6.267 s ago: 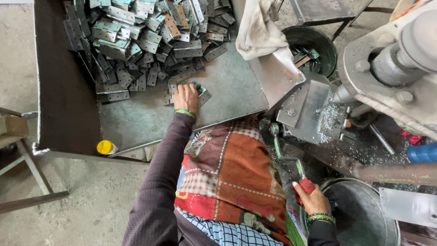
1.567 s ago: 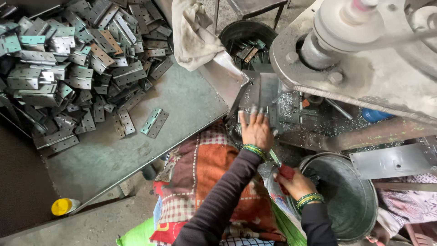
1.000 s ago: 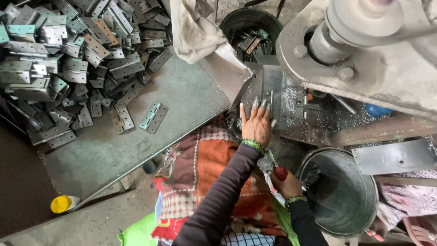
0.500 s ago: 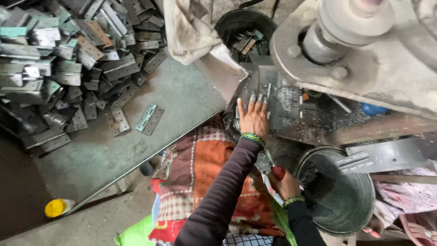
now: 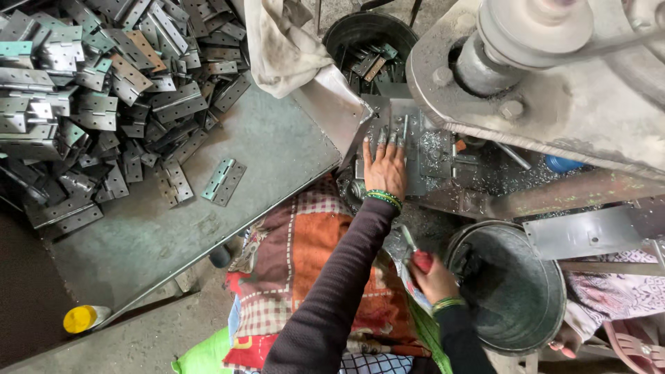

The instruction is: The person repeatedly picks up small metal plates from a pile on a table, places them into a press machine, and operates the lever to process them. The processed plates are then dropped into a bucket below the machine.

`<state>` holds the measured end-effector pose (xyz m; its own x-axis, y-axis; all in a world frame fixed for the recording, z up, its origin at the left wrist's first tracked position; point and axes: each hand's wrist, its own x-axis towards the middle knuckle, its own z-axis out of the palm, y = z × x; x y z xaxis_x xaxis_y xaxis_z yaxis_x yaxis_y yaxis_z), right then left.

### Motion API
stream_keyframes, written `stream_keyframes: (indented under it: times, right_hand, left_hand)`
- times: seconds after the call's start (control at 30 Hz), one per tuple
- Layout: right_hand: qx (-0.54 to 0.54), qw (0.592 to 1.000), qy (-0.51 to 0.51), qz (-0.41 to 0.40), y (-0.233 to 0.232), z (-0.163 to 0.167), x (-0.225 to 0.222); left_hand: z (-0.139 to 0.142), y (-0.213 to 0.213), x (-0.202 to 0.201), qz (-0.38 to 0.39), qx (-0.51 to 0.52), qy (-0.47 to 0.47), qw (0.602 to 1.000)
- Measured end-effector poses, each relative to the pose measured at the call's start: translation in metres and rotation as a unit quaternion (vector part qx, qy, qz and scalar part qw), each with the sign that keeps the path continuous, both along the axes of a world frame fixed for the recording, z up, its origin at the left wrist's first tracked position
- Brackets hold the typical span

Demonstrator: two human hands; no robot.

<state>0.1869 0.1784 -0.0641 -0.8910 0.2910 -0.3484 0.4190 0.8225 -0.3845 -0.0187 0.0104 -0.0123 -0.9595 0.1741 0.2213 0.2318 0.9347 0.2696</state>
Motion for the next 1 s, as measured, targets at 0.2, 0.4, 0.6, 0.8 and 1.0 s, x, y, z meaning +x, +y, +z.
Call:
stream_keyframes:
  times: [0.2,0.4,0.6,0.8,1.0]
  right_hand:
    - [-0.029,1.000,-0.007,-0.010,0.000,-0.028,0.007]
    - [0.018,0.995,-0.102,-0.004,0.002,0.048,-0.014]
    - [0.043,0.998,-0.039,-0.022,-0.007,0.008,-0.002]
    - [-0.005,0.999,0.023,-0.031,0.000,-0.046,0.011]
    - [-0.011,0.998,-0.051,-0.036,0.002,0.006,-0.005]
  left_hand:
    - [-0.002,-0.006,0.026,-0.026,0.062,-0.040,0.997]
    - [-0.006,-0.002,0.009,-0.014,-0.025,-0.023,0.999]
    - [-0.007,0.006,-0.009,0.003,0.001,0.001,1.000]
    - [-0.003,-0.001,0.016,-0.026,0.066,0.017,0.997]
    - [0.002,-0.015,0.015,-0.038,0.028,0.009,0.999]
